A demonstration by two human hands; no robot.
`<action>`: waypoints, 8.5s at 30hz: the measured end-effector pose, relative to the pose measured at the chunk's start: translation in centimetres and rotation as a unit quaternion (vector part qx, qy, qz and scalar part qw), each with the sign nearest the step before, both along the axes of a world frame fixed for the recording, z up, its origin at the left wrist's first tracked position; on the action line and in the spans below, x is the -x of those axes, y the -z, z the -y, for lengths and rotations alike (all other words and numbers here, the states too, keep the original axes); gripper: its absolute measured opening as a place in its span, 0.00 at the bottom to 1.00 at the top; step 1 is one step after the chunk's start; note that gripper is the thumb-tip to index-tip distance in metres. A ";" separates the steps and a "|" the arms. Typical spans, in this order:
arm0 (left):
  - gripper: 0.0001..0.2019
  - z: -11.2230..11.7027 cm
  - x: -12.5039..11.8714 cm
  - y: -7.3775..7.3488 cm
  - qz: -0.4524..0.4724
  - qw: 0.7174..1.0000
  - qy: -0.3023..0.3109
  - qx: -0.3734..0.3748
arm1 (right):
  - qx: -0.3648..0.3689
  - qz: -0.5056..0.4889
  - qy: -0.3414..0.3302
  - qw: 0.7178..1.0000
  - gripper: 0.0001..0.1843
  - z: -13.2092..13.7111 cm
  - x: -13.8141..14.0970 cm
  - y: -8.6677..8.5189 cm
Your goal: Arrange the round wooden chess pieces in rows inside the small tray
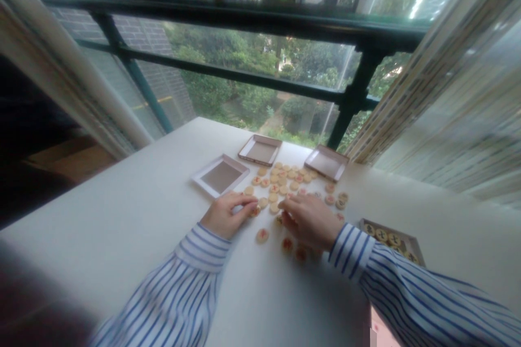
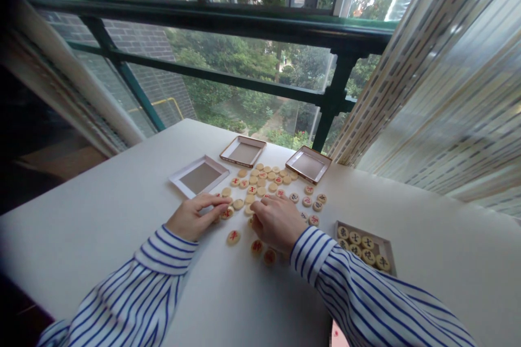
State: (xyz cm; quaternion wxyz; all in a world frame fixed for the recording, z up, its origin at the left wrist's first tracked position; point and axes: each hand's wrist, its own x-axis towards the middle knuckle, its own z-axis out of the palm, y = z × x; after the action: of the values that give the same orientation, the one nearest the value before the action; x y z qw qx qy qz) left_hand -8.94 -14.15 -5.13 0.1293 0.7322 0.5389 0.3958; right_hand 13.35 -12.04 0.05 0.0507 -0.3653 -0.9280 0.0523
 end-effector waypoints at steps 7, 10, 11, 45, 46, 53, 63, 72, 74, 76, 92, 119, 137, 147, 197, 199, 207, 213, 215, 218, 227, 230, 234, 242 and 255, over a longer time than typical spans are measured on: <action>0.08 2.9 0.2 0.0 -0.084 0.994 0.026 -0.060 | 0.002 0.013 -0.002 1.000 0.12 0.0 0.5 -0.2; 0.08 3.7 0.1 0.4 -0.140 0.987 0.022 -0.076 | 0.007 0.020 -0.010 1.000 0.12 -0.1 0.9 -0.3; 0.08 3.9 0.0 0.5 -0.152 0.985 0.018 -0.078 | 0.009 0.023 -0.010 1.000 0.12 -0.2 1.1 -0.3; 0.13 -2.3 0.5 -2.3 -0.023 0.985 -0.168 -0.028 | -0.024 0.028 -0.038 0.999 0.12 -2.9 4.3 1.3; 0.13 -2.6 0.4 -2.0 -0.011 0.984 -0.174 -0.033 | -0.025 0.027 -0.037 0.999 0.12 -2.9 4.5 1.3; 0.13 -2.5 0.3 0.0 0.010 0.983 -0.177 -0.040 | -0.022 0.020 -0.041 0.999 0.09 -3.1 5.0 1.3; 0.10 -1.5 -0.2 -0.6 0.047 0.989 -0.118 -0.077 | 0.237 -0.276 0.042 0.931 0.13 -4.1 4.5 0.5; 0.14 -1.2 -0.7 -0.8 0.028 0.991 0.002 -0.129 | 0.349 -0.365 0.093 0.858 0.14 -4.0 4.6 0.1; 0.15 -1.3 -0.7 -0.7 0.022 0.990 0.010 -0.139 | 0.356 -0.373 0.080 0.853 0.14 -3.9 4.7 0.3; 0.14 -1.4 -0.7 -0.6 0.016 0.989 0.012 -0.148 | 0.363 -0.381 0.071 0.847 0.15 -3.8 4.9 0.4; 0.12 -1.3 2.6 -0.1 -0.108 0.990 -0.012 -0.095 | 0.323 -0.352 0.127 0.869 0.12 -3.5 4.1 -1.0; 0.15 -0.4 4.3 0.7 -0.144 0.985 -0.023 0.088 | 0.113 -0.221 0.124 0.961 0.09 -4.1 -1.3 0.4; 0.13 -2.4 -1.2 -4.0 -0.154 0.985 -0.042 -0.060 | 0.037 -0.067 0.191 0.979 0.12 -5.9 -4.7 0.1; 0.10 -8.1 -5.8 -2.9 -0.150 0.989 -0.016 -0.011 | 0.012 0.005 0.172 0.985 0.14 -5.9 -3.0 0.6; 0.14 -8.6 -7.1 -4.1 -0.176 0.980 0.094 0.010 | 0.306 -0.335 0.213 0.865 0.16 -6.8 -1.9 -0.5; 0.13 -8.6 -7.2 -4.0 -0.187 0.978 0.093 0.017 | 0.299 -0.329 0.208 0.871 0.15 -6.9 -2.0 -0.4; 0.12 -8.7 -7.4 -3.4 -0.287 0.953 0.076 0.060 | 0.227 -0.289 0.201 0.908 0.14 -7.9 -3.6 0.6; 0.12 -8.8 -7.8 -3.1 -0.314 0.944 0.081 0.065 | 0.105 -0.202 0.220 0.949 0.14 -8.4 -5.1 0.4; 0.12 -8.8 -7.9 -3.0 -0.316 0.943 0.081 0.065 | 0.074 -0.155 0.220 0.960 0.14 -8.4 -5.5 0.5; 0.12 -8.9 -7.9 -2.9 -0.314 0.944 0.080 0.062 | 0.030 -0.061 0.223 0.972 0.15 -8.4 -5.7 0.5; 0.11 -8.8 -8.0 -2.4 -0.297 0.949 0.085 0.052 | -0.031 0.088 0.218 0.972 0.16 -8.6 -5.5 0.2; 0.10 -8.7 -8.1 -2.4 -0.294 0.950 0.089 0.054 | -0.031 0.105 0.216 0.970 0.17 -9.0 -5.8 0.1; 0.10 -8.7 -8.1 -2.4 -0.292 0.950 0.094 0.054 | -0.037 0.115 0.216 0.969 0.16 -9.4 -6.1 0.4; 0.10 -8.6 -8.2 -2.5 -0.299 0.948 0.093 0.060 | -0.054 0.121 0.206 0.970 0.18 -9.6 -6.0 0.5; 0.11 -8.5 -8.4 -2.2 -0.295 0.950 0.082 0.066 | -0.043 0.134 0.135 0.981 0.16 -9.5 -5.2 0.0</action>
State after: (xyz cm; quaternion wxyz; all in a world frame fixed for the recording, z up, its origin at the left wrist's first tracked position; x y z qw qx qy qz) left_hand -0.51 -5.65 -2.88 0.0448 0.8478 0.5159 0.1139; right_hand 18.56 -2.53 0.02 -0.0521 -0.4884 -0.8699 -0.0443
